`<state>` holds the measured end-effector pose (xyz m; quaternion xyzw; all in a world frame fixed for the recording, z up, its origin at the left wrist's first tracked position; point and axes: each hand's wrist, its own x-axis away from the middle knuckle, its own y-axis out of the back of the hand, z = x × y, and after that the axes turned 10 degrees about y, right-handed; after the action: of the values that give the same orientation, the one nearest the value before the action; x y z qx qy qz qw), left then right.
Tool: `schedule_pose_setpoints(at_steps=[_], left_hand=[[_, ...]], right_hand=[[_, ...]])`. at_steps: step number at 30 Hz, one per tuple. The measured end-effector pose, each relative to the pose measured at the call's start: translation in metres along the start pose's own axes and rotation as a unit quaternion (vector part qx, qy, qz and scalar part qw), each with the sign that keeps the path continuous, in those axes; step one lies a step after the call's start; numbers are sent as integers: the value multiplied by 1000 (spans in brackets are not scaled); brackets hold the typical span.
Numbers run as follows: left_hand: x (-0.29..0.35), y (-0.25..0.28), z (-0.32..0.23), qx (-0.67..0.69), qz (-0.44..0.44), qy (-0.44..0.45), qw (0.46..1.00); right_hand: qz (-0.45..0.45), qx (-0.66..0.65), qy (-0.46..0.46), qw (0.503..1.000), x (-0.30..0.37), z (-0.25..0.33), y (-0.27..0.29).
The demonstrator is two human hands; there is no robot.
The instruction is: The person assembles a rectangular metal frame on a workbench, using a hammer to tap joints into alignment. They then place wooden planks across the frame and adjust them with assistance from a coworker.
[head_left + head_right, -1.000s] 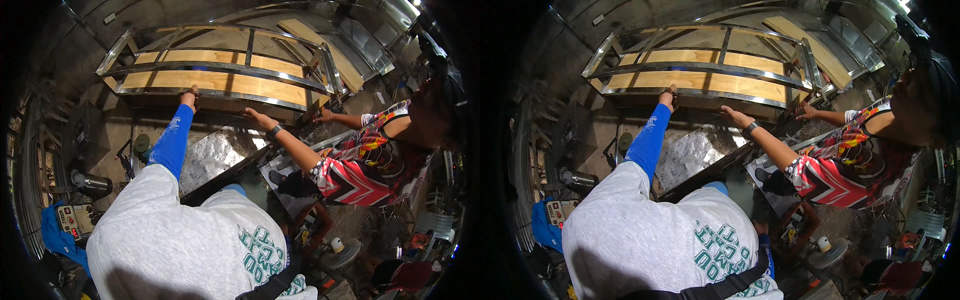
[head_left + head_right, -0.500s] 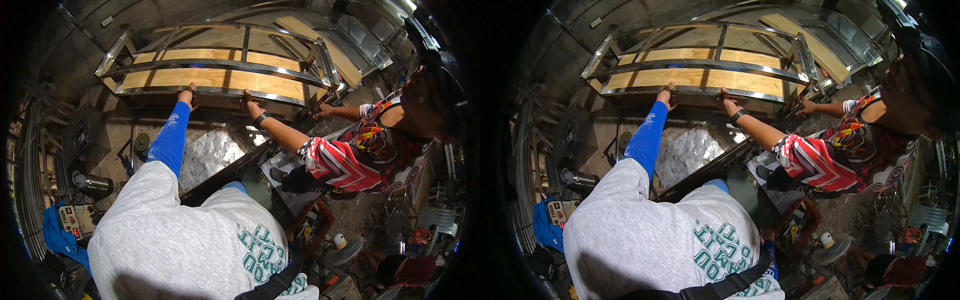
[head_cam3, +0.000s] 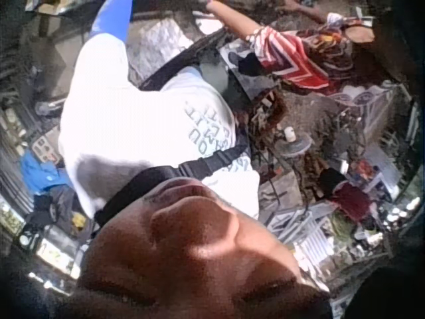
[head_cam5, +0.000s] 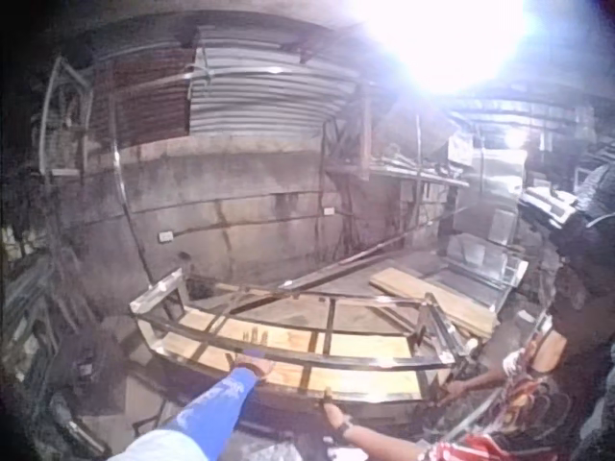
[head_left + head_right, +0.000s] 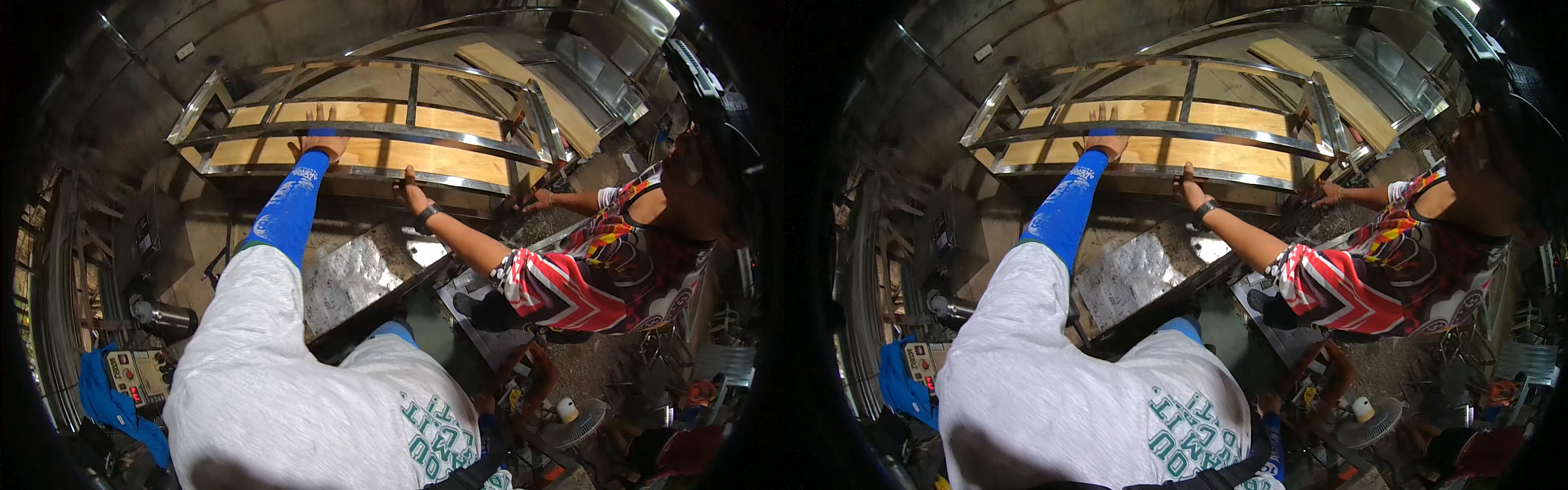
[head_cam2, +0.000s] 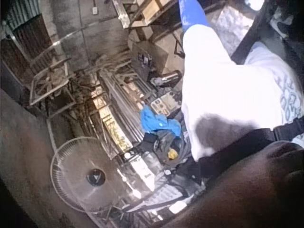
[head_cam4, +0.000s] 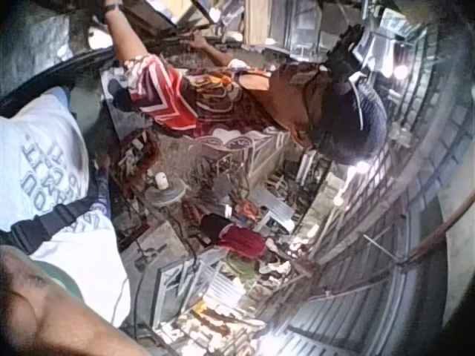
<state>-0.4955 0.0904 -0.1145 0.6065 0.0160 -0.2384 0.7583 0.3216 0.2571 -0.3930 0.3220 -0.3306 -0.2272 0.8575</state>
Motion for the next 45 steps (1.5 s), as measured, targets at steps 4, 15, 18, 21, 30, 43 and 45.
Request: schedule_pose_setpoints(at_steps=[4, 15, 18, 21, 30, 43, 45], left_hand=[[36, 37, -30, 147, 167, 93, 970], [-14, 36, -26, 108, 154, 65, 980], [-33, 27, -31, 163, 81, 64, 981], [-24, 1, -33, 170, 50, 68, 982], [-10, -17, -30, 167, 52, 80, 981], [-23, -16, -38, 130, 83, -3, 988], [-14, -14, -33, 131, 74, 10, 989]], right_hand=[[-30, -183, -153, 971, 26, 7, 15], [-47, 139, 90, 985, 12, -90, -71], [-37, 44, -46, 997, 29, -138, -117], [-16, -15, -84, 996, 38, -122, -100], [37, 227, 119, 966, 19, -2, 19], [-33, 81, -16, 996, -12, 19, -14], [-31, 70, -23, 997, -5, 20, -13]])
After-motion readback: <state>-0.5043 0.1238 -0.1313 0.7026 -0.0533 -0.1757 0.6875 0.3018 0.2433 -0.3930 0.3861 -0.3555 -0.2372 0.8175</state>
